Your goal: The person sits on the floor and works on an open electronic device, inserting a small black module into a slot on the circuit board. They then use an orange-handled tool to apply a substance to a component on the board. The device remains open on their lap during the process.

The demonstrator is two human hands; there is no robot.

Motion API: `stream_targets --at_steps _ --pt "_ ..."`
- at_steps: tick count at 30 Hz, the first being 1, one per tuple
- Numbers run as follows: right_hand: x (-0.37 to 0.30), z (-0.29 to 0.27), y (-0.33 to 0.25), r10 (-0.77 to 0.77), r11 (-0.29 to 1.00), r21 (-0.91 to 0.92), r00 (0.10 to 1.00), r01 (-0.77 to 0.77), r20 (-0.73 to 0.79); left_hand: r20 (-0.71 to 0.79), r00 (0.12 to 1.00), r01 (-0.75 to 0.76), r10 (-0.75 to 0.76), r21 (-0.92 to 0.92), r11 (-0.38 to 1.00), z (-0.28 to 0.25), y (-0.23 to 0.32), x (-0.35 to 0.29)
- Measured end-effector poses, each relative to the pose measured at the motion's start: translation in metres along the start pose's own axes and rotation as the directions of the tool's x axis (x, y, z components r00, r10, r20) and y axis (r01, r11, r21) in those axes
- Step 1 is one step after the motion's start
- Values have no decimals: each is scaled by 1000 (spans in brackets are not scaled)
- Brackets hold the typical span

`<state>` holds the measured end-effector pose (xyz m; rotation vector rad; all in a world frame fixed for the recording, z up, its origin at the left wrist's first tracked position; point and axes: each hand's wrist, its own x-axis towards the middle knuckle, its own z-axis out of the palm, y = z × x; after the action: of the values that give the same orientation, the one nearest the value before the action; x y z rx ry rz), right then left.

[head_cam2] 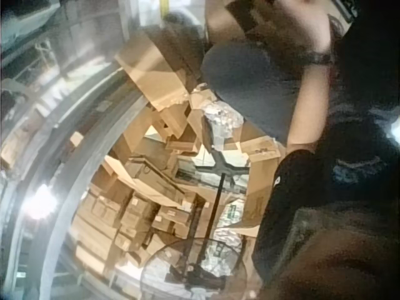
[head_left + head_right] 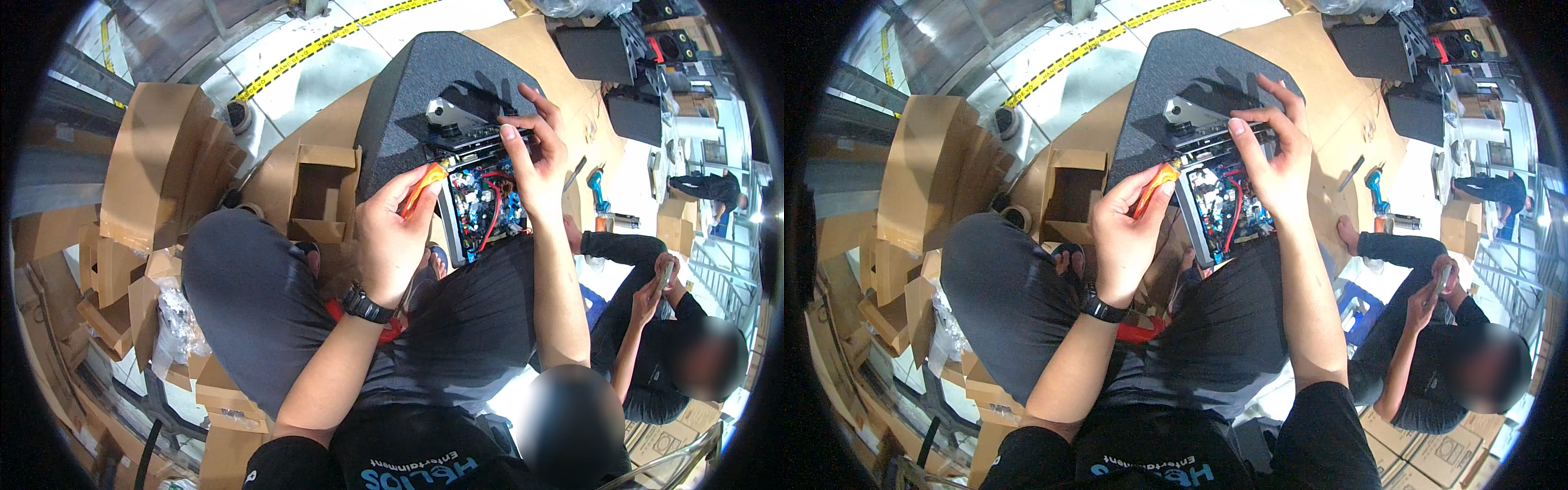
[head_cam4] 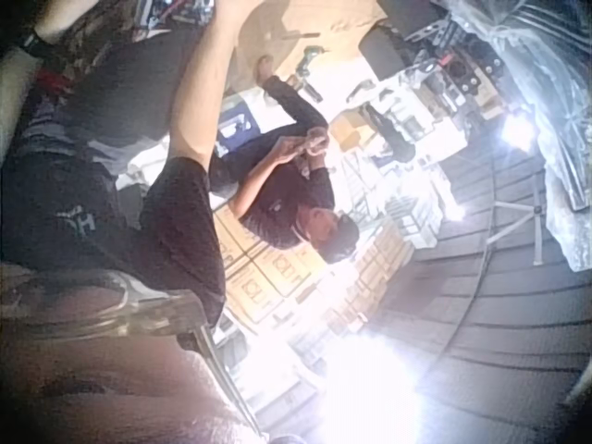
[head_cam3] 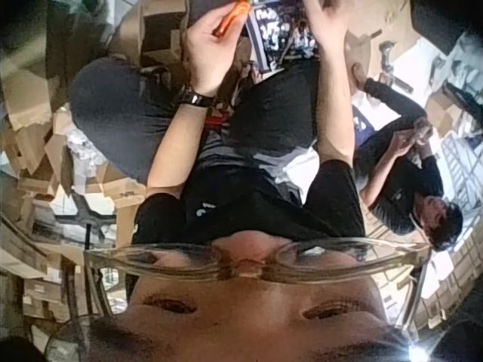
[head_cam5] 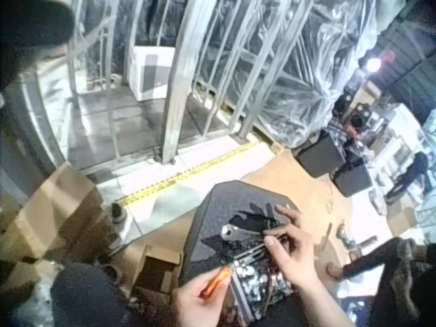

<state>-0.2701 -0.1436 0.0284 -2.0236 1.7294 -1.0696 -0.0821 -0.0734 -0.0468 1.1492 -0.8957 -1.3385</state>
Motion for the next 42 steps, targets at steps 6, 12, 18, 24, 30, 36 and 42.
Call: stream_targets --at_steps 6,12,18,24,30,36,42 --pt "0 0 0 -11 1000 -26 1000 10 -8 44 999 -3 4 -20 1000 -2 3 -4" --pt "0 1 3 -19 999 -35 1000 19 -16 21 1000 -16 16 -24 1000 -2 3 -3" --pt "-1 1 2 4 999 -35 1000 -4 -12 24 999 40 -39 -25 999 2 6 -1" --pt "-1 1 1 4 1000 -15 1000 -4 -9 -33 998 -61 61 6 998 4 2 0" --pt "-1 0 1 -7 999 -31 1000 7 -9 -42 994 -94 99 111 989 4 8 -2" --pt "-1 1 3 -36 999 -17 999 36 -9 -26 993 -103 112 230 968 2 22 -4" --pt "-2 1 4 -3 1000 8 1000 3 -11 -4 988 -146 156 330 933 -1 24 -3"
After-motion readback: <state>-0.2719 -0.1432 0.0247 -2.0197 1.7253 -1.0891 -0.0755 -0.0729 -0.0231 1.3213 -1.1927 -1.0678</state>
